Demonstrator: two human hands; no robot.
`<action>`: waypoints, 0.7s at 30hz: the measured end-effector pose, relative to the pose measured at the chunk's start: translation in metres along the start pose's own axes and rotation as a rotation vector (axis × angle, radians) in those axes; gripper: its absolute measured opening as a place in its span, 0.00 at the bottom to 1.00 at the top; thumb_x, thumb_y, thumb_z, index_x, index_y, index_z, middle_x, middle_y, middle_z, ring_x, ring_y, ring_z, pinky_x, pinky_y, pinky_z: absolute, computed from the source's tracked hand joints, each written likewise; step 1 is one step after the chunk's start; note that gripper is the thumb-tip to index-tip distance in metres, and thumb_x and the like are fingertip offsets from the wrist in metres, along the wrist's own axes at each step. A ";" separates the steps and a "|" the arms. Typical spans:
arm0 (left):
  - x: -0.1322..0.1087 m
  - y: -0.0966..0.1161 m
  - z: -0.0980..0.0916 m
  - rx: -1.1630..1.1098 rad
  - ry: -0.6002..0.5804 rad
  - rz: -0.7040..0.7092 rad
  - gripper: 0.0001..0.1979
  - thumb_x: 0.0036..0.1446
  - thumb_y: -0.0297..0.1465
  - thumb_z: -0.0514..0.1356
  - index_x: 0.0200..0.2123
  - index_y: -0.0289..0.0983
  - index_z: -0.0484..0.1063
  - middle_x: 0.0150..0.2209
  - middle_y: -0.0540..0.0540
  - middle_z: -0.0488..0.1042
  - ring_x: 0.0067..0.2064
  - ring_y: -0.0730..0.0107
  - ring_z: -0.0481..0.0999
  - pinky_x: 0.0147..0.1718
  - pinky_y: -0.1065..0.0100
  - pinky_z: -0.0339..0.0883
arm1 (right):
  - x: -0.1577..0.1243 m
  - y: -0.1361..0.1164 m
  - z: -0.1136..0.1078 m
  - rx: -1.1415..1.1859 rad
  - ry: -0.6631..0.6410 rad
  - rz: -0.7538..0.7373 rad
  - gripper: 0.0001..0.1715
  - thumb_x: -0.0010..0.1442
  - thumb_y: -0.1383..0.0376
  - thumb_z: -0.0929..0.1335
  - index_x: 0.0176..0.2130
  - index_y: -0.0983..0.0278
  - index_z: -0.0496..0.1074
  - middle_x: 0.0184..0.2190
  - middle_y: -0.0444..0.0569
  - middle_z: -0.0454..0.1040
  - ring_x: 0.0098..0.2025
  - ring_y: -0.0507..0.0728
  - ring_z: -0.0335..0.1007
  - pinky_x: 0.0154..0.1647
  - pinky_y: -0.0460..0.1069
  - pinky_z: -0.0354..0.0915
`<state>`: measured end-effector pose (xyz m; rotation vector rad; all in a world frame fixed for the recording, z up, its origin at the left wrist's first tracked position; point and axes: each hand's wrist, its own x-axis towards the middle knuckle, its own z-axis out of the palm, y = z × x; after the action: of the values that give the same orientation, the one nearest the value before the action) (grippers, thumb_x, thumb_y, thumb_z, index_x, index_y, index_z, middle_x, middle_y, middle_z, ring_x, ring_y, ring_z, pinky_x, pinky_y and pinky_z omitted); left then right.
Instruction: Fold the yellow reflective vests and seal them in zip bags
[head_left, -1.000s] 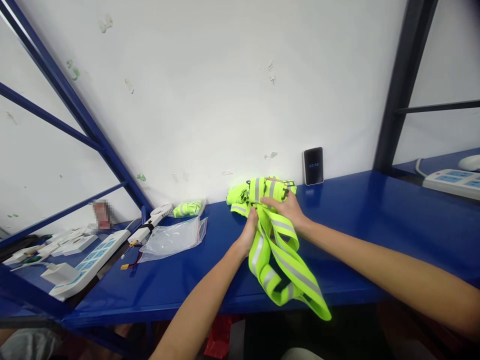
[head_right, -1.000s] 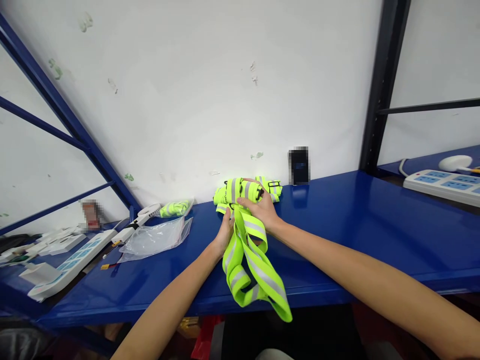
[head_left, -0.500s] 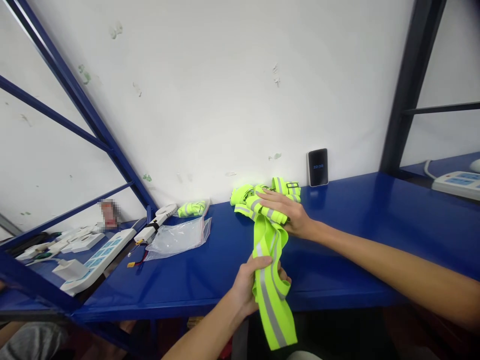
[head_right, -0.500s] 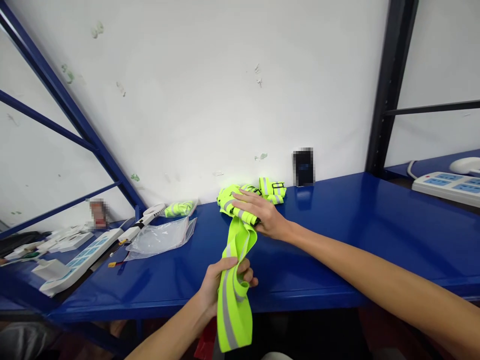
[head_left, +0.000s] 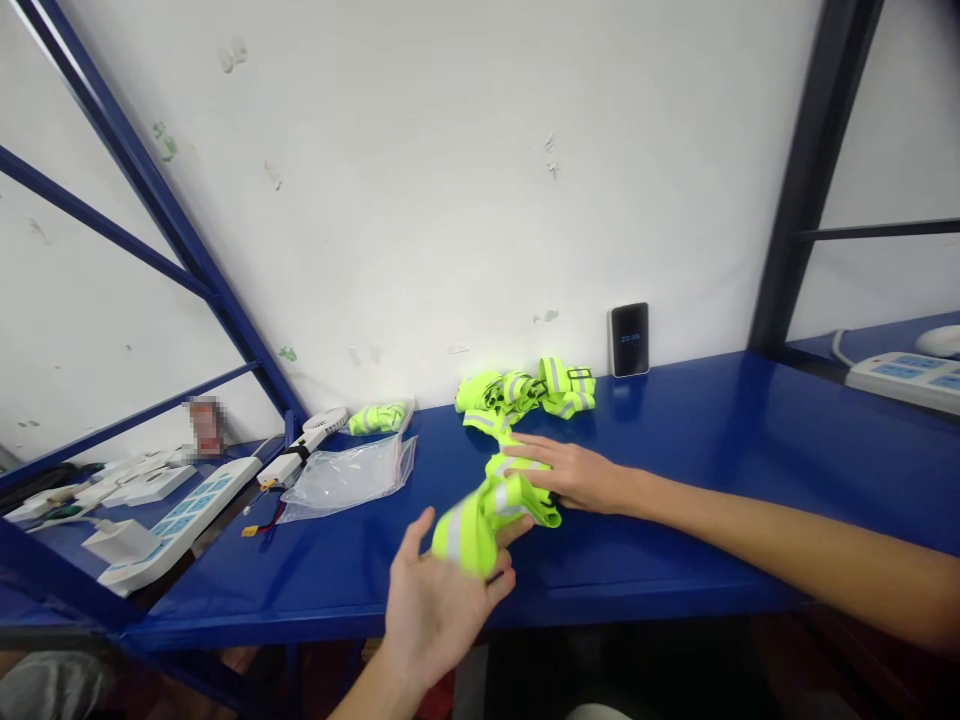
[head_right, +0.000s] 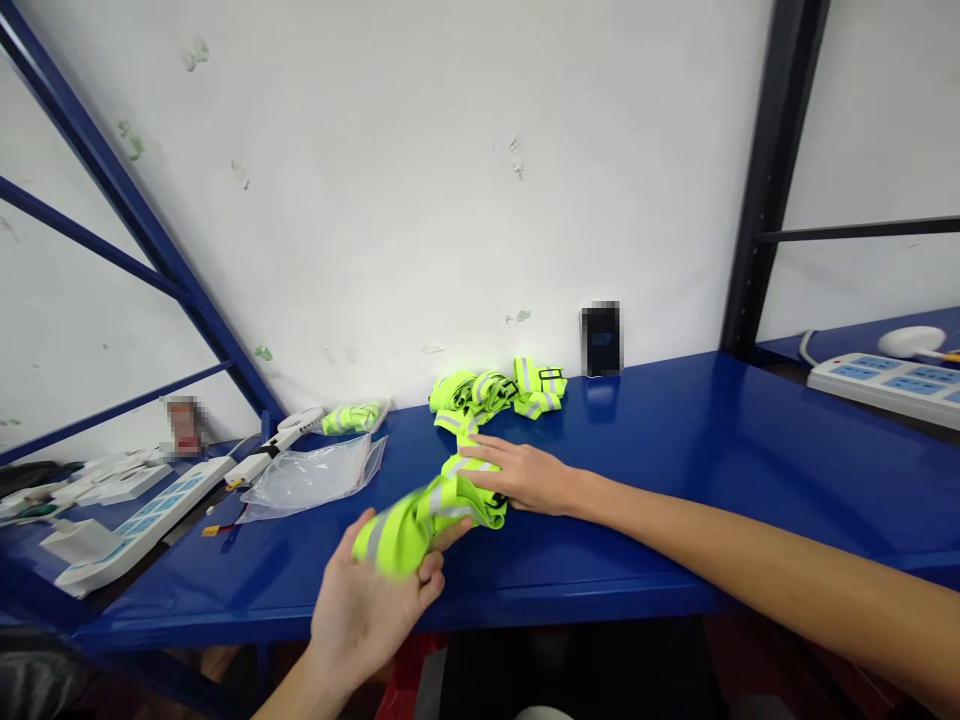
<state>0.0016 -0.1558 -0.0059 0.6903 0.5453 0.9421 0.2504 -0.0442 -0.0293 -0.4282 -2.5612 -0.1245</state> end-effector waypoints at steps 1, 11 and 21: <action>0.001 0.006 -0.005 0.152 -0.035 0.039 0.39 0.58 0.55 0.45 0.64 0.37 0.54 0.50 0.33 0.73 0.44 0.60 0.75 0.44 0.59 0.68 | 0.001 -0.003 0.003 0.035 -0.039 0.042 0.37 0.49 0.82 0.62 0.57 0.64 0.66 0.63 0.61 0.61 0.68 0.66 0.47 0.58 0.61 0.63; 0.043 0.039 -0.032 2.001 -0.291 0.672 0.34 0.55 0.40 0.62 0.64 0.51 0.56 0.65 0.41 0.54 0.65 0.48 0.53 0.61 0.45 0.52 | 0.011 -0.035 -0.013 0.491 -0.102 0.209 0.31 0.57 0.63 0.69 0.59 0.62 0.64 0.58 0.55 0.63 0.61 0.64 0.56 0.62 0.60 0.55; 0.078 0.035 -0.047 1.841 -0.359 0.763 0.23 0.59 0.41 0.59 0.58 0.50 0.68 0.61 0.41 0.66 0.58 0.51 0.68 0.55 0.59 0.58 | 0.019 -0.035 -0.013 0.800 -0.041 0.304 0.24 0.67 0.51 0.59 0.45 0.63 0.74 0.50 0.51 0.69 0.53 0.58 0.64 0.59 0.56 0.59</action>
<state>-0.0118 -0.0601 -0.0210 2.8050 0.7518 0.7316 0.2299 -0.0739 -0.0083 -0.4828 -2.2997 0.9828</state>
